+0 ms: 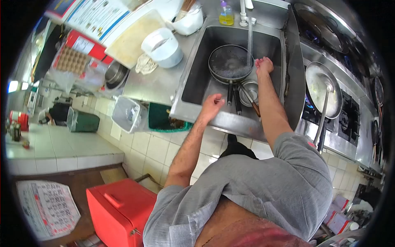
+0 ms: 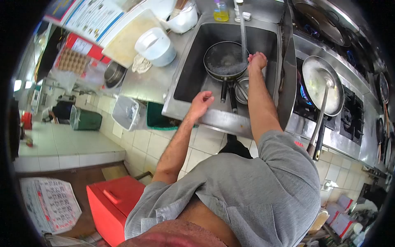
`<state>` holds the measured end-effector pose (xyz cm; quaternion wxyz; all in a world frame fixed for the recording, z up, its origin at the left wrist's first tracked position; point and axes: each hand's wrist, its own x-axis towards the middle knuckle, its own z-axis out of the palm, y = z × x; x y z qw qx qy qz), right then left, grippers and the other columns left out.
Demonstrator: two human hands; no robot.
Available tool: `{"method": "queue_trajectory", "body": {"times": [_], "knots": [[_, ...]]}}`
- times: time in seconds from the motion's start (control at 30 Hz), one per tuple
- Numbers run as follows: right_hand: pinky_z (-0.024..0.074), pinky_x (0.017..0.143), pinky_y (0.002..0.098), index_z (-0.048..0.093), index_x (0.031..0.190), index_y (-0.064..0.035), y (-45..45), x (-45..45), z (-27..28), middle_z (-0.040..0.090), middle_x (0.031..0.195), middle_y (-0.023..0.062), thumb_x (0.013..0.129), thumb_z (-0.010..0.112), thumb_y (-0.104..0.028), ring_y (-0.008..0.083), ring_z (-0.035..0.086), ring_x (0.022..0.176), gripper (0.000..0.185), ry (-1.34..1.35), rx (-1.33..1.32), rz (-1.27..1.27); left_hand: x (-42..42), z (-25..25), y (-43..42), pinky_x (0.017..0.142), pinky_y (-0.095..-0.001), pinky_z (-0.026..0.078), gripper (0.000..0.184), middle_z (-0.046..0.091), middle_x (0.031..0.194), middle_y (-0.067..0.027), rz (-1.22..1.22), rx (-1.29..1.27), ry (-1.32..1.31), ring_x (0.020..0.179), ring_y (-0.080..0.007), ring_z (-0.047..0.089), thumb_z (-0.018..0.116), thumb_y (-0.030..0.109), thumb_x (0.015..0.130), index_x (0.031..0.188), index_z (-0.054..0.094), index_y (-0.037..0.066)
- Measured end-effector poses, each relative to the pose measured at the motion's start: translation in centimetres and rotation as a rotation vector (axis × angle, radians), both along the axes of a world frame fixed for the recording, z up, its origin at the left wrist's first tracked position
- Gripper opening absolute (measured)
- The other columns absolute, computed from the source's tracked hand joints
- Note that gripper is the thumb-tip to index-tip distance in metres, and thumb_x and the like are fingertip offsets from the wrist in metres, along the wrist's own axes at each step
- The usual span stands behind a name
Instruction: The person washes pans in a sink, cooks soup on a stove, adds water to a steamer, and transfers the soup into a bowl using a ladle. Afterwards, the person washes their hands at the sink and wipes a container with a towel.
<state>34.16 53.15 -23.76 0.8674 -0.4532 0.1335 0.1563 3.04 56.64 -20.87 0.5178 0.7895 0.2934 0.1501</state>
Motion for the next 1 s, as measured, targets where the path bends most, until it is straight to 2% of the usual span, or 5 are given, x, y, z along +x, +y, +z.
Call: {"method": "queue_trajectory", "body": {"times": [0.17,0.33,0.43,0.87,1.0], "knots": [[0.0458,0.047,0.0255,0.053,0.114,-0.0075,5.8,9.5,2.5,0.057,0.08,0.0049,0.078,0.061,-0.009,0.0134,0.057,0.06,0.037,-0.35,-0.28,0.1,6.3,-4.8,4.3,0.083,-0.0364,0.044,0.043,0.054,0.109,-0.0197,-0.165,0.045,0.324,0.094,-0.0276,0.056,0.062,0.027,0.08,0.111,0.053,0.0],[0.0441,0.082,0.0315,0.047,0.125,-0.0144,9.6,17.8,1.5,0.058,0.096,0.013,0.071,0.067,-0.021,0.0225,0.057,0.086,0.058,-1.092,-1.036,0.019,10.0,-7.9,6.6,0.087,-0.0336,0.042,0.06,0.052,0.115,-0.0196,-0.256,-0.099,0.498,0.102,-0.028,0.054,0.065,0.032,0.076,0.121,0.045,-0.003],[0.0452,0.079,0.0303,0.05,0.122,-0.0132,11.8,20.6,1.0,0.057,0.102,0.0127,0.073,0.067,-0.019,0.0196,0.057,0.086,0.052,-1.158,-0.968,0.106,11.9,-8.5,7.3,0.088,-0.0467,0.041,0.068,0.053,0.113,-0.0188,-0.137,-0.629,0.638,0.103,-0.0317,0.053,0.067,0.035,0.075,0.124,0.037,-0.001],[0.0431,0.047,0.0265,0.056,0.096,-0.0037,13.8,24.4,0.5,0.056,0.072,0.0068,0.081,0.058,-0.026,0.0145,0.053,0.055,0.027,-0.359,-0.375,0.598,13.6,-14.3,6.9,0.062,-0.0347,0.051,0.033,0.056,0.081,-0.0041,0.031,-1.344,0.319,0.07,-0.0175,0.058,0.068,0.029,0.076,0.096,0.052,0.008],[0.0443,0.049,0.0325,0.057,0.091,-0.0036,12.3,18.6,1.2,0.056,0.075,0.0114,0.077,0.062,-0.036,0.0196,0.055,0.058,0.035,-0.375,-0.425,0.292,13.9,-14.8,6.3,0.055,-0.0322,0.05,0.028,0.055,0.07,-0.0017,0.063,-1.439,0.265,0.059,-0.0148,0.055,0.066,0.029,0.078,0.089,0.053,0.008]]}}
